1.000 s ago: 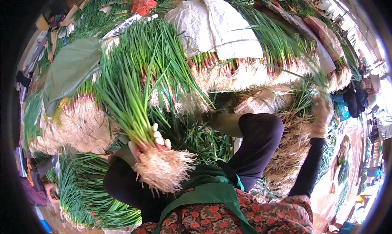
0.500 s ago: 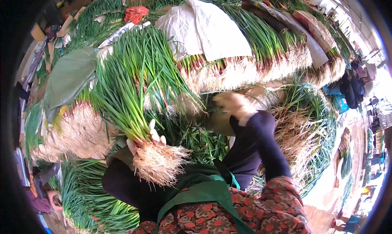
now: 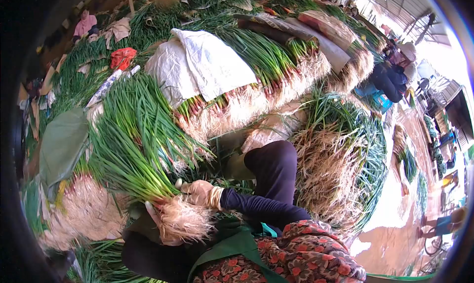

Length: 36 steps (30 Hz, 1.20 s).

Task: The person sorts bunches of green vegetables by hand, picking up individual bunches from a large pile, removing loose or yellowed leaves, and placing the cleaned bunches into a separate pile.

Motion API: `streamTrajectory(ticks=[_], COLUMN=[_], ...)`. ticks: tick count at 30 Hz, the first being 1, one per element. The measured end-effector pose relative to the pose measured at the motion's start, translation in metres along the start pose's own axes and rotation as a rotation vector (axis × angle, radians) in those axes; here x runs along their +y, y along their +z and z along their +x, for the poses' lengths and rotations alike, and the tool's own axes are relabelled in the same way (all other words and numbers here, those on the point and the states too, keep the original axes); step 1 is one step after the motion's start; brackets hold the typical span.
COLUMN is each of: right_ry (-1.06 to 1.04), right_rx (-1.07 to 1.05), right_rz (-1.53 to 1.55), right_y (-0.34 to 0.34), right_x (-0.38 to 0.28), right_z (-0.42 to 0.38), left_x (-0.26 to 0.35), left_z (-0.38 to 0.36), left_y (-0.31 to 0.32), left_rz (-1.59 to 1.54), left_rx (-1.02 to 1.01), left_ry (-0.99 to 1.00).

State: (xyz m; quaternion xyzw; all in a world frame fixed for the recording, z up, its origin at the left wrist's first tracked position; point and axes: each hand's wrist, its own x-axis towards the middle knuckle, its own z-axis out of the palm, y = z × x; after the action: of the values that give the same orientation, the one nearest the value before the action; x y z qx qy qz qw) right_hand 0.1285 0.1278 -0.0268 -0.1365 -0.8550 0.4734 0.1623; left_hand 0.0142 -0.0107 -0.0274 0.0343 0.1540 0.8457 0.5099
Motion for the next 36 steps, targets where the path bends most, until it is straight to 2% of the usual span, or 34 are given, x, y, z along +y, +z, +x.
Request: streamTrajectory(ticks=[1, 3, 4, 7, 8, 9, 11, 13, 15, 17, 18, 19, 22, 23, 24, 25, 26, 28, 31, 32, 33, 34, 35, 36], right_ry=[0.097, -0.056, -0.020, 0.238, 0.301, 0.350, 0.376, 0.322, 0.267, 0.359, 0.477, 0.470, 0.334, 0.335, 0.358, 0.379, 0.465, 0.530, 0.577, 0.563, 0.433, 0.362, 0.284, 0.442], right_rx=[-0.033, 0.041, 0.110, 0.580, 0.733, 0.859, 0.925, 0.766, 0.634, 0.442, 0.191, 0.118, 0.177, 0.136, 0.095, 0.056, 0.118, 0.080, 0.029, -0.011, -0.024, 0.021, 0.063, 0.014], right_rz=[0.162, -0.353, -0.402, -0.136, -0.069, -0.054, -0.114, 0.066, 0.234, 0.828, 0.603, 0.579, 0.470, 0.385, 0.426, 0.464, 0.646, 0.705, 0.823, 0.828, 0.992, 0.602, 0.213, -0.077], right_y=[-0.005, -0.010, -0.034, -0.157, -0.192, -0.223, -0.251, -0.220, -0.173, -0.099, -0.073, -0.043, 0.029, 0.036, 0.036, 0.020, 0.016, 0.001, 0.011, 0.029, 0.050, 0.046, 0.040, 0.019], right_x=[-0.005, 0.029, 0.028, 0.016, 0.004, -0.008, -0.025, -0.028, -0.042, -0.028, -0.010, 0.000, 0.049, 0.053, 0.060, 0.022, 0.008, -0.001, -0.021, 0.000, 0.029, 0.023, 0.017, 0.008], right_z=[0.000, 0.006, 0.006, -0.020, -0.033, -0.046, -0.057, -0.038, -0.013, 0.020, 0.038, 0.055, 0.106, 0.119, 0.115, 0.107, 0.099, 0.075, 0.049, 0.048, 0.045, 0.046, 0.047, 0.051], left_x=[-0.002, -0.005, 0.001, 0.008, 0.012, 0.009, 0.009, 0.008, 0.002, 0.006, 0.008, 0.010, 0.013, 0.013, 0.011, 0.012, 0.012, 0.016, 0.017, 0.015, 0.014, 0.014, 0.018, 0.025], left_z=[0.000, -0.010, -0.013, -0.005, -0.007, -0.013, -0.011, 0.003, -0.001, -0.004, -0.004, -0.005, -0.023, -0.027, -0.026, -0.027, -0.028, -0.030, -0.020, -0.019, -0.018, -0.016, -0.014, -0.011], left_y=[0.004, 0.038, 0.052, 0.030, 0.025, 0.040, 0.030, 0.020, 0.026, 0.030, 0.024, 0.019, 0.029, 0.031, 0.024, 0.024, 0.027, 0.030, 0.001, 0.003, 0.009, 0.014, 0.015, 0.014], left_rz=[0.003, -0.118, -0.035, -0.105, -0.079, -0.104, -0.136, -0.111, -0.139, -0.139, -0.127, -0.117, -0.078, -0.040, -0.082, -0.078, -0.075, -0.126, -0.176, -0.185, -0.191, -0.195, -0.254, -0.313], left_rx=[0.041, 0.109, -0.066, -0.257, -0.085, -0.005, -0.106, -0.333, -0.205, -0.217, -0.239, -0.259, -0.076, -0.009, -0.045, -0.024, -0.004, -0.013, -0.269, -0.180, -0.089, 0.001, -0.100, -0.203], left_ry=[0.025, 0.085, -0.092, -0.085, -0.078, -0.029, -0.031, -0.037, -0.015, -0.071, -0.092, -0.112, -0.149, -0.153, -0.157, -0.134, -0.111, -0.115, -0.221, -0.187, -0.150, -0.110, -0.160, -0.209])
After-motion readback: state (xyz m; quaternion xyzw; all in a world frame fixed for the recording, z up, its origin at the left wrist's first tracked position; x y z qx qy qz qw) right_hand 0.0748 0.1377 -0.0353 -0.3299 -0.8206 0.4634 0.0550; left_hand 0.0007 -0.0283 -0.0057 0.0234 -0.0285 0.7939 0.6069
